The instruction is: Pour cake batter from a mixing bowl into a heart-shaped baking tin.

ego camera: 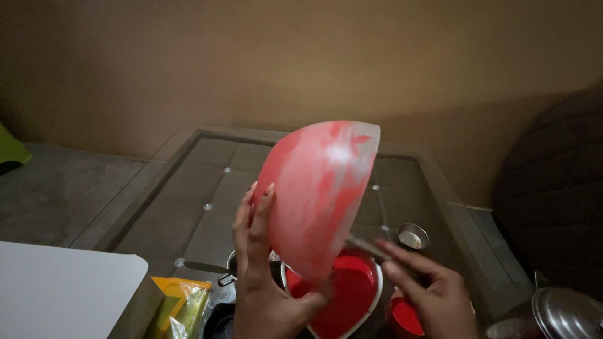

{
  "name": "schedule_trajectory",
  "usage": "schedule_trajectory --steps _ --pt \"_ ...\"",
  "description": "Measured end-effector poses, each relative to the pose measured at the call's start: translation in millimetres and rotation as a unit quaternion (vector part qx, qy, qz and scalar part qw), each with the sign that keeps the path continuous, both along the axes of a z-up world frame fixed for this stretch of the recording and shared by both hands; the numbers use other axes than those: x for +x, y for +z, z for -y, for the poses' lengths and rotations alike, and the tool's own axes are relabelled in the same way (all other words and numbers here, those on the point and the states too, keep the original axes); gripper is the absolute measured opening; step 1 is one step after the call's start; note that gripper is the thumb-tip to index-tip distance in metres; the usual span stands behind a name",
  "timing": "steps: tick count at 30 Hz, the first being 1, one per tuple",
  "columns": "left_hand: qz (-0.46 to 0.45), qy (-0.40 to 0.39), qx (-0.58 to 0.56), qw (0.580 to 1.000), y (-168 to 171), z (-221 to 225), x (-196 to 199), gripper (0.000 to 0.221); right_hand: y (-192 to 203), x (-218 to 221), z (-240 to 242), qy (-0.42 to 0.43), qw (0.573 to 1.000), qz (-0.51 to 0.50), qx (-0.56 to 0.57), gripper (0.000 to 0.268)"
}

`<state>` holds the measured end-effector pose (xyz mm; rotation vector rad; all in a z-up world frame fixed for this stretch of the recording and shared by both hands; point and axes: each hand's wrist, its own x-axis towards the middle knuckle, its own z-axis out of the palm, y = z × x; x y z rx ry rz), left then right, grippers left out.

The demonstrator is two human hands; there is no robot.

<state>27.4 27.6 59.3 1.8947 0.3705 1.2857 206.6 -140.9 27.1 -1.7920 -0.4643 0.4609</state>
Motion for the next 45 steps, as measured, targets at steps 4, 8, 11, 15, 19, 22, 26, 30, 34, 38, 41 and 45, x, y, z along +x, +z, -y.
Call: schedule_trajectory --steps 4,8,11,15,19,22,26,30,34,38,41,45 --pt "0.001 -0.024 0.006 1.0 2.4 4.2 2.2 0.124 -8.5 5.3 -0.3 -0.061 0.997 0.039 0.005 0.04" --pt "0.013 -0.039 0.025 0.999 1.1 7.6 6.8 0.126 -17.2 7.7 -5.6 -0.069 0.997 0.034 0.029 0.042" --pt "0.024 -0.037 0.025 0.999 -0.2 9.3 9.0 0.126 -25.0 13.5 -2.8 -0.012 0.998 0.011 0.066 0.044" --pt "0.031 -0.036 0.028 0.998 -2.9 8.7 11.8 0.127 -15.2 12.1 -1.2 0.09 0.99 -0.087 0.066 0.045" --pt "0.022 -0.018 0.038 0.999 -5.0 8.9 12.4 0.128 5.4 5.5 3.5 0.102 0.982 -0.128 0.097 0.047" --pt "0.023 -0.03 -0.004 0.999 -1.2 10.3 10.8 0.126 2.0 9.6 10.7 0.113 0.978 -0.146 0.095 0.056" --pt "0.04 -0.015 -0.013 0.999 -3.2 6.8 9.2 0.13 -12.1 22.8 19.3 0.218 0.961 -0.163 0.053 0.045" --pt "-0.009 0.005 -0.074 0.997 5.1 4.4 8.4 0.13 -25.5 33.5 18.3 0.143 0.987 -0.065 -0.043 0.042" --pt "0.01 -0.003 -0.041 0.999 -5.7 3.1 11.1 0.129 -4.6 23.3 12.4 0.083 0.995 -0.018 -0.043 0.045" --pt "0.025 -0.039 -0.043 0.998 -5.9 7.9 12.7 0.127 -2.4 15.7 2.8 0.01 0.995 -0.064 0.076 0.043" --pt "0.022 -0.07 -0.06 0.996 -5.6 8.3 12.6 0.129 -7.4 13.8 -0.2 -0.027 0.995 -0.055 0.073 0.042" --pt "0.052 -0.093 -0.099 0.989 -10.4 8.2 14.3 0.126 -28.9 31.2 7.6 -0.019 1.0 0.001 -0.015 0.041"
